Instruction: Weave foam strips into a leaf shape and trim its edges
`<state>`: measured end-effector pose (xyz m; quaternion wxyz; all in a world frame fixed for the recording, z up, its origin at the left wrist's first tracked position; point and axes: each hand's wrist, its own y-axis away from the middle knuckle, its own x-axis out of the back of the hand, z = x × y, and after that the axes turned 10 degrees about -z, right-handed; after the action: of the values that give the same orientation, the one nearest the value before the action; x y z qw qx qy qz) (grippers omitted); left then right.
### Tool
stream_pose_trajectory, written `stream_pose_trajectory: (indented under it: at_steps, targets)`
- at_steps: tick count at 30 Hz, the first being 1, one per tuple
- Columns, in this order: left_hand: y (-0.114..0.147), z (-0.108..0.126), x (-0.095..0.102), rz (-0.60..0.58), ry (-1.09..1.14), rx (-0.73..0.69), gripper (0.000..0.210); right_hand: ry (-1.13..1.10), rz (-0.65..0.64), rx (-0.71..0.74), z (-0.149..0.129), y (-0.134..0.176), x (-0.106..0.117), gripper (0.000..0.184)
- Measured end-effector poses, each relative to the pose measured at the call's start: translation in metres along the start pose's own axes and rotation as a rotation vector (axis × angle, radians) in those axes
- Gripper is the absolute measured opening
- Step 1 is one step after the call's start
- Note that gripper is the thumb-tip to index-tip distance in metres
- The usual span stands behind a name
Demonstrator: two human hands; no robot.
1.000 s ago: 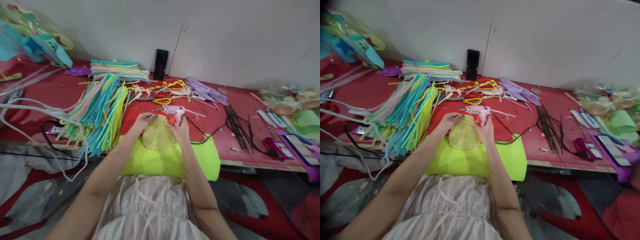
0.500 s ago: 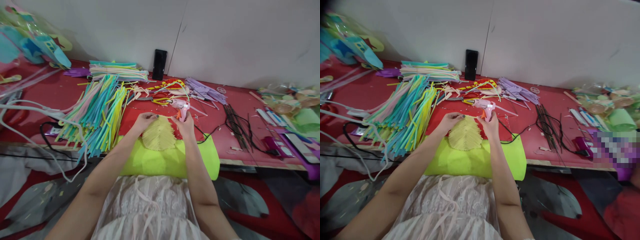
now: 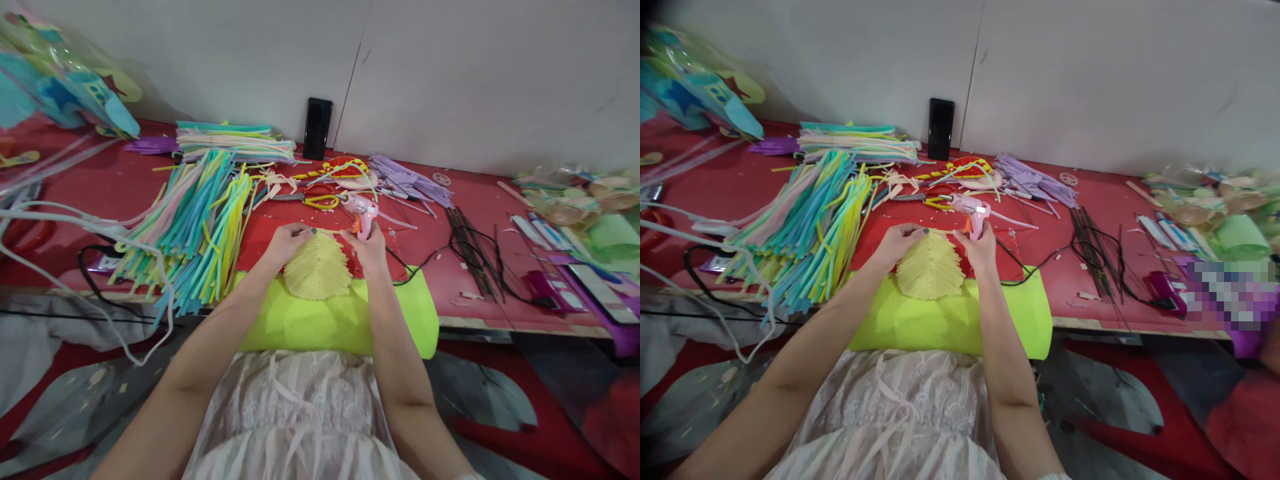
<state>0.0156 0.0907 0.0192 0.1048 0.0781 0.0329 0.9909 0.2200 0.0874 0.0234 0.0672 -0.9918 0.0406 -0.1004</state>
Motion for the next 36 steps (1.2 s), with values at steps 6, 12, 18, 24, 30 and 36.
stream_pose_trajectory:
  at_steps: [6, 12, 18, 24, 30, 36]
  targets:
    - [0.001, 0.0, -0.001, -0.012, 0.038, -0.006, 0.032, -0.006, 0.03, -0.026, -0.008, 0.006, -0.001, 0.045]
    - [0.0, -0.004, -0.001, -0.01, 0.086, -0.053, 0.033, -0.059, 0.027, -0.063, -0.012, 0.017, -0.003, 0.048]
    - [0.0, -0.005, -0.002, -0.028, 0.104, -0.036, 0.034, -0.087, 0.013, -0.114, -0.007, 0.022, -0.005, 0.047]
    - [0.0, -0.006, -0.003, -0.047, 0.106, -0.041, 0.035, -0.064, 0.017, -0.136, -0.005, 0.026, -0.004, 0.047]
    - [-0.001, -0.009, 0.0, -0.067, 0.088, -0.002, 0.037, -0.015, -0.023, -0.133, 0.002, 0.028, -0.001, 0.046]
    - [0.0, -0.007, 0.0, -0.051, 0.1, 0.055, 0.043, -0.002, -0.021, -0.136, 0.005, 0.028, -0.001, 0.048]
